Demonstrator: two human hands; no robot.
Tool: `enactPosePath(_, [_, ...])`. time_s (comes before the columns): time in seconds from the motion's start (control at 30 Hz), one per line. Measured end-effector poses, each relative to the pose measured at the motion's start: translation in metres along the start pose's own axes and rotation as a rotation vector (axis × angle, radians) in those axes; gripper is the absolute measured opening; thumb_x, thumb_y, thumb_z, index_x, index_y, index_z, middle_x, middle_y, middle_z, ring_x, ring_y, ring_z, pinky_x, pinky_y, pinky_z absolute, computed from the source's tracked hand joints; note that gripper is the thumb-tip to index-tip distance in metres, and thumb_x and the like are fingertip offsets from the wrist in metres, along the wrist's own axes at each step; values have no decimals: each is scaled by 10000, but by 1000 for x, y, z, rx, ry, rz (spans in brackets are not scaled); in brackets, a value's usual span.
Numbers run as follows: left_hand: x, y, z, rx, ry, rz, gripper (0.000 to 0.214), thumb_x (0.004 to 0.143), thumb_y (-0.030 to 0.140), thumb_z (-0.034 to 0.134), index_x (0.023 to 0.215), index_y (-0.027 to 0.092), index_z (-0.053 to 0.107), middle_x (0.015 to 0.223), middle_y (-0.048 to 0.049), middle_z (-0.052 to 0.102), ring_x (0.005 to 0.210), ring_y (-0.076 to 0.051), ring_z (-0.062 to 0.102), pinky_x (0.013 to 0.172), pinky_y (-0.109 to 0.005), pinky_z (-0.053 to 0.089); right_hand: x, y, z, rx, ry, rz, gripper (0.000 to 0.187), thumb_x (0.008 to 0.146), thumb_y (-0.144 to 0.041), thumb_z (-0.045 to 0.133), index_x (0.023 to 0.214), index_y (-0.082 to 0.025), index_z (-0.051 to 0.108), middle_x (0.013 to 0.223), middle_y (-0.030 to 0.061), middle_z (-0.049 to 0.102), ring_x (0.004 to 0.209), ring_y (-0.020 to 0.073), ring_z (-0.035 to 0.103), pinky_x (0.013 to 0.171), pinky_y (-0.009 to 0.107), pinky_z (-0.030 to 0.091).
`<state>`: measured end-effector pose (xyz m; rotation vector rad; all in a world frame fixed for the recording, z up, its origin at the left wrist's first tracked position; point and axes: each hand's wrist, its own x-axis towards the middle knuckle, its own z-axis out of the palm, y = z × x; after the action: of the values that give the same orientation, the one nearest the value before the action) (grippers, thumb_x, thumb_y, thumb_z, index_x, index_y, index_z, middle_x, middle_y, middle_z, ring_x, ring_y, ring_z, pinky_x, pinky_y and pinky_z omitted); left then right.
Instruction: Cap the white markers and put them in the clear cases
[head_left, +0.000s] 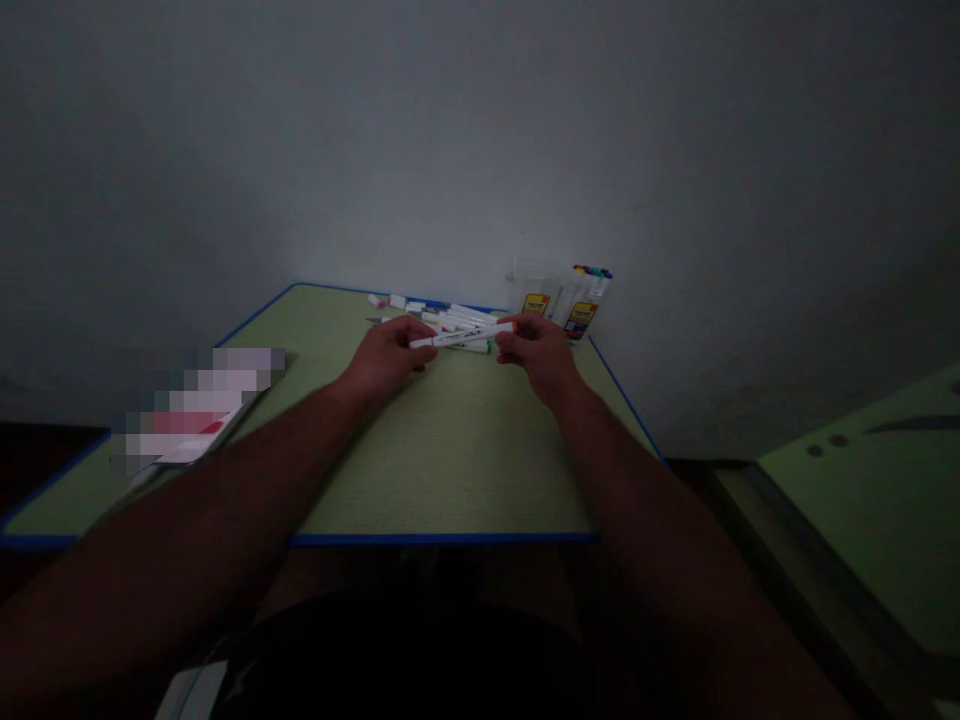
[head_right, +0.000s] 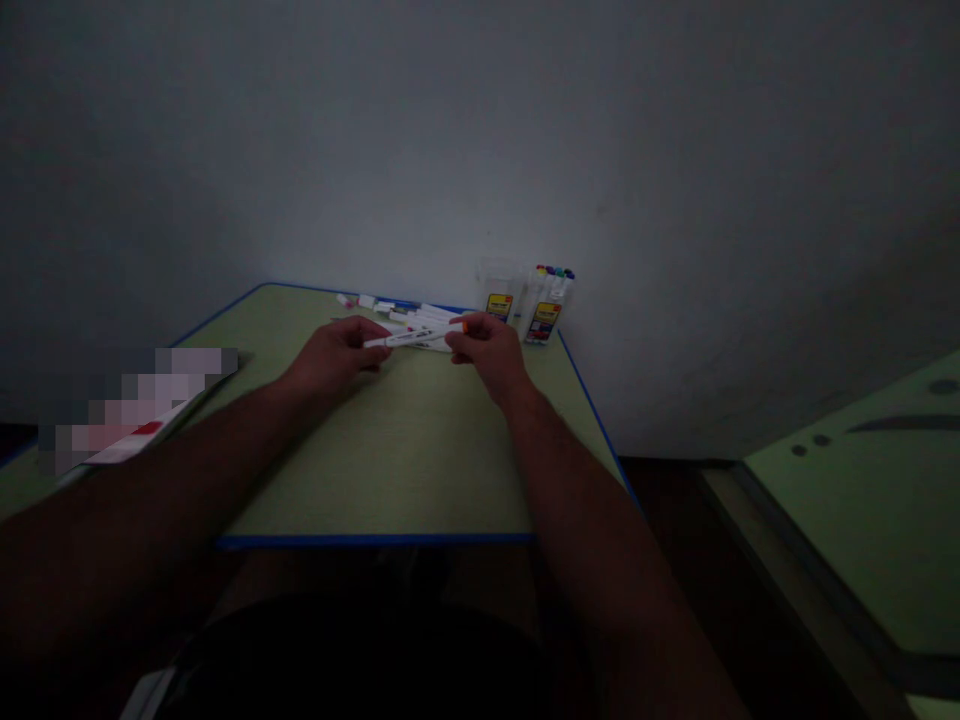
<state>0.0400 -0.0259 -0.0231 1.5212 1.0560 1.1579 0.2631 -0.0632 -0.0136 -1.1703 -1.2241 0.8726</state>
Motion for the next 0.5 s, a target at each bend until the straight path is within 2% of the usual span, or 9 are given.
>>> enactPosePath(0.13, [0, 0, 2, -41, -24, 39, 175, 675, 141, 783, 812, 187, 684, 666, -7, 669, 564, -140, 582, 587, -291, 483, 2, 3, -2, 8, 14, 24, 260, 688, -304, 803, 893, -206, 676, 770, -28, 660, 633, 92, 583, 627, 270, 563])
enactPosePath(0.37, [-8, 12, 3, 84, -12, 39, 205, 636, 153, 834, 805, 177, 720, 617, -2, 663, 551, -141, 566, 580, -283, 445, 0, 5, 0, -75, -70, 60, 267, 646, -272, 814, 866, -175, 700, 632, -33, 637, 535, 93, 564, 550, 257, 509])
enactPosePath(0.5, [-9, 14, 2, 119, -33, 23, 214, 646, 178, 840, 846, 160, 765, 572, -3, 634, 527, -140, 534, 554, -284, 413, -1, 5, -1, -78, -93, 40, 235, 639, -245, 806, 833, -168, 698, 626, -19, 646, 532, 103, 575, 544, 259, 496])
